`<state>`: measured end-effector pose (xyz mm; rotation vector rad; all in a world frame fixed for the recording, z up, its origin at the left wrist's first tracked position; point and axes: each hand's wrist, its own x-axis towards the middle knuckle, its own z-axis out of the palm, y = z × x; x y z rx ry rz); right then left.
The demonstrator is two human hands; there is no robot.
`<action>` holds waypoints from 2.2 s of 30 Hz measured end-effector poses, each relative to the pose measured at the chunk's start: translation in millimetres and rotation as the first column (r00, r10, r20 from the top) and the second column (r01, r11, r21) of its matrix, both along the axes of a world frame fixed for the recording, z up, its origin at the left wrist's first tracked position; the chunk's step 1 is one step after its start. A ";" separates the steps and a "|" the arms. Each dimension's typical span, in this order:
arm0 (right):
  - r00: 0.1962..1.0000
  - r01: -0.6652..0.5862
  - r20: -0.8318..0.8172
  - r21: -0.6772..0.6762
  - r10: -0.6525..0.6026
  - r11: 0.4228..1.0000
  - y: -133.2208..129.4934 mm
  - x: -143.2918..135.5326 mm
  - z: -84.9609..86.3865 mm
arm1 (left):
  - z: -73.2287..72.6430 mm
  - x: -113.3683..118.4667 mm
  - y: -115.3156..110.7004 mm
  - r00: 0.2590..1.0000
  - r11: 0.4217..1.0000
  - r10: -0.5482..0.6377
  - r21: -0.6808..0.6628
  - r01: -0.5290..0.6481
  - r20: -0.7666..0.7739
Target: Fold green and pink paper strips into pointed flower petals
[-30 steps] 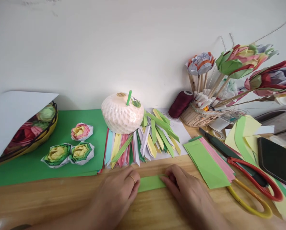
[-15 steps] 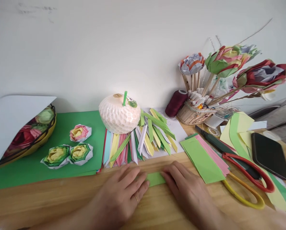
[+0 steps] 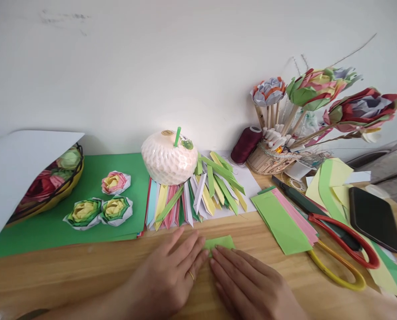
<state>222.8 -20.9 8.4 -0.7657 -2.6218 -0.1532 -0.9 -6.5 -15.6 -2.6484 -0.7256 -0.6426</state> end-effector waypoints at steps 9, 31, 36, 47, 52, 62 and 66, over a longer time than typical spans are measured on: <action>0.996 0.062 -0.068 0.114 -0.054 0.992 1.8 9.8 -2.4 | 4.7 -0.1 -17.9 0.989 0.992 0.066 0.116 -0.051 -0.135; 0.997 -0.052 -0.056 -0.034 0.050 0.998 -0.3 -3.8 -2.7 | 0.8 -0.3 -34.4 0.973 0.968 0.156 0.222 -0.116 -0.170; 0.992 0.025 -0.124 0.066 -0.017 0.997 2.4 1.0 -2.5 | -2.0 -4.6 -44.4 0.942 0.946 0.260 0.252 -0.205 -0.212; 0.993 -0.118 -0.028 -0.102 0.116 0.988 3.9 -8.0 0.2 | 3.4 -1.7 -43.3 0.944 0.949 0.222 0.278 -0.151 -0.244; 0.994 0.023 -0.109 0.047 -0.018 0.999 9.4 7.1 -1.0 | 6.0 -3.1 -43.6 0.932 0.948 0.243 0.271 -0.169 -0.268; 0.949 0.293 -0.097 -0.086 -0.301 0.952 22.8 12.8 -4.5 | 3.7 -3.1 -46.9 0.922 0.943 0.264 0.275 -0.186 -0.282; 0.957 0.230 -0.137 -0.173 -0.255 0.958 24.9 10.3 -8.8 | 2.4 -2.3 -51.0 0.913 0.931 0.320 0.263 -0.254 -0.253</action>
